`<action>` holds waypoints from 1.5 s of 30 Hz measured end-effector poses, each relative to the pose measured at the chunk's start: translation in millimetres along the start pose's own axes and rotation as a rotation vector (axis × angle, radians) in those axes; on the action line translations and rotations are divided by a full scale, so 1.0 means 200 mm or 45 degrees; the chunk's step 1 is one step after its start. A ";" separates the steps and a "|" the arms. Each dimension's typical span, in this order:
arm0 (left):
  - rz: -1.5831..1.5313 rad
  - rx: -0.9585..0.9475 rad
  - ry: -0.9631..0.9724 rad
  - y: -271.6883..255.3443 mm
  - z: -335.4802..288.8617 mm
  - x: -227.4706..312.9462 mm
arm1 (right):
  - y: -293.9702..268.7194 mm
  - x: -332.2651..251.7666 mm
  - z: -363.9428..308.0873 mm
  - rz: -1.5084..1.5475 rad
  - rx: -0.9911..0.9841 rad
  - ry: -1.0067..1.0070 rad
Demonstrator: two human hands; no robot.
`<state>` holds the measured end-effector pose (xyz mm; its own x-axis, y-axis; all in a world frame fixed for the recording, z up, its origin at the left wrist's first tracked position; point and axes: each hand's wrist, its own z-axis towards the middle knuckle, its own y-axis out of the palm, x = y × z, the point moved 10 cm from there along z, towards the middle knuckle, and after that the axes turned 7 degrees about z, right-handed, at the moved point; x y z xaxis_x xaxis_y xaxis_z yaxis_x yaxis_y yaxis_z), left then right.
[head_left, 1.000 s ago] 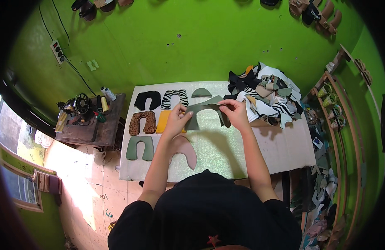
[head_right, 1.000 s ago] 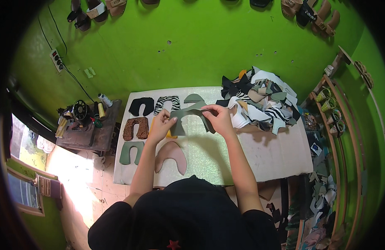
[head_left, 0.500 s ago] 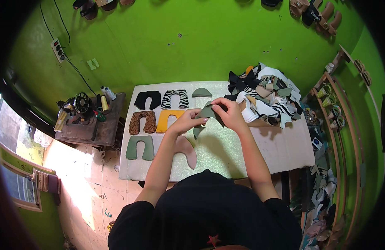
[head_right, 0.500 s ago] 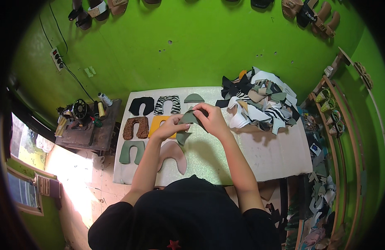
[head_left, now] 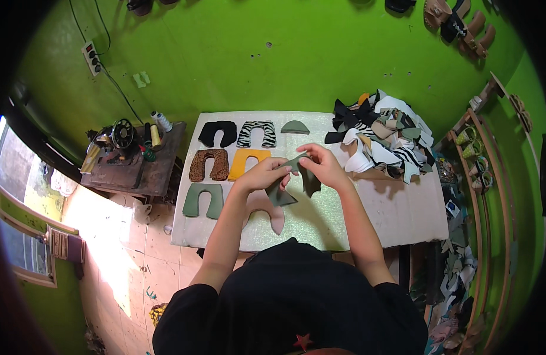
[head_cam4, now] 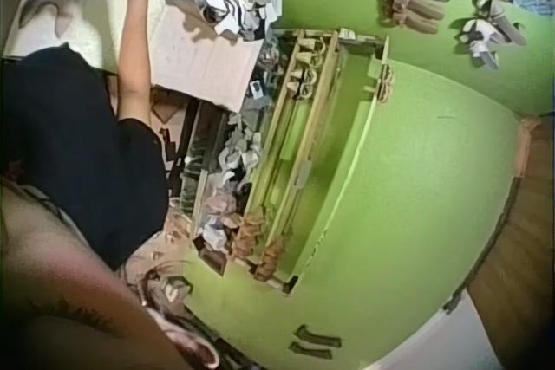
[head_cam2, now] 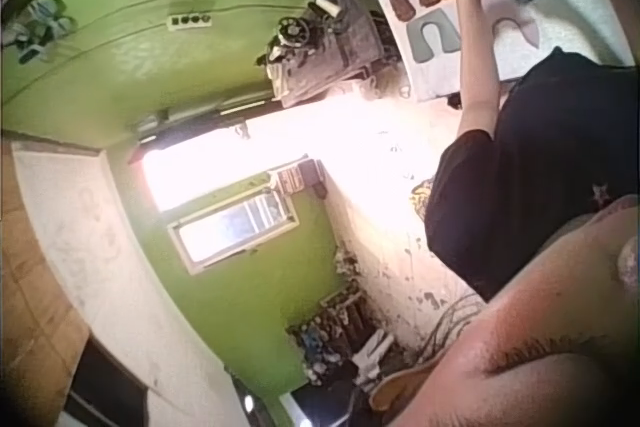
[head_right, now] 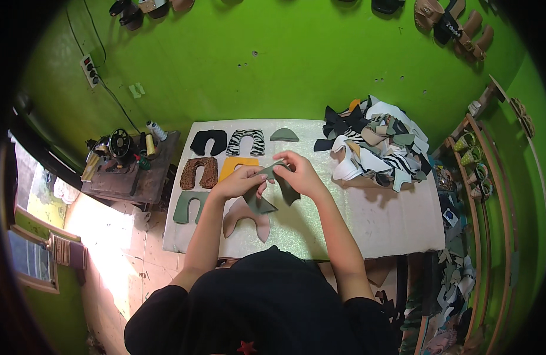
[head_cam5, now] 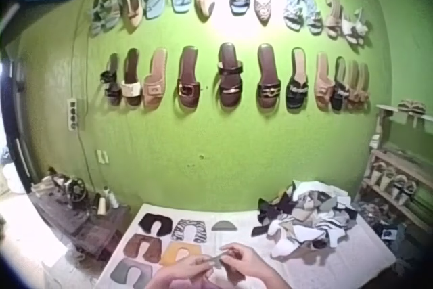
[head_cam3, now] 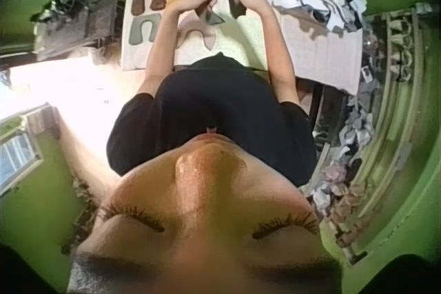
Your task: The recorder is sorting and organizing various patterned and colored leather pieces on a workbench in a workshop.
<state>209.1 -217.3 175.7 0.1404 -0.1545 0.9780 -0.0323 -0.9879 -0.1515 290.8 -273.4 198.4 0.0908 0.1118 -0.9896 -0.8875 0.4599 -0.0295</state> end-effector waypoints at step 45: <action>-1.004 0.477 -0.068 -0.44 -0.90 -1.01 | 0.90 0.91 0.25 -0.336 -0.503 0.708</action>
<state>5.9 -96.9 17.0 0.0315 0.5842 0.8110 0.4195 -0.7442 0.5198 170.4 -126.7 20.6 0.1742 -0.4712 -0.8647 -0.9741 0.0458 -0.2212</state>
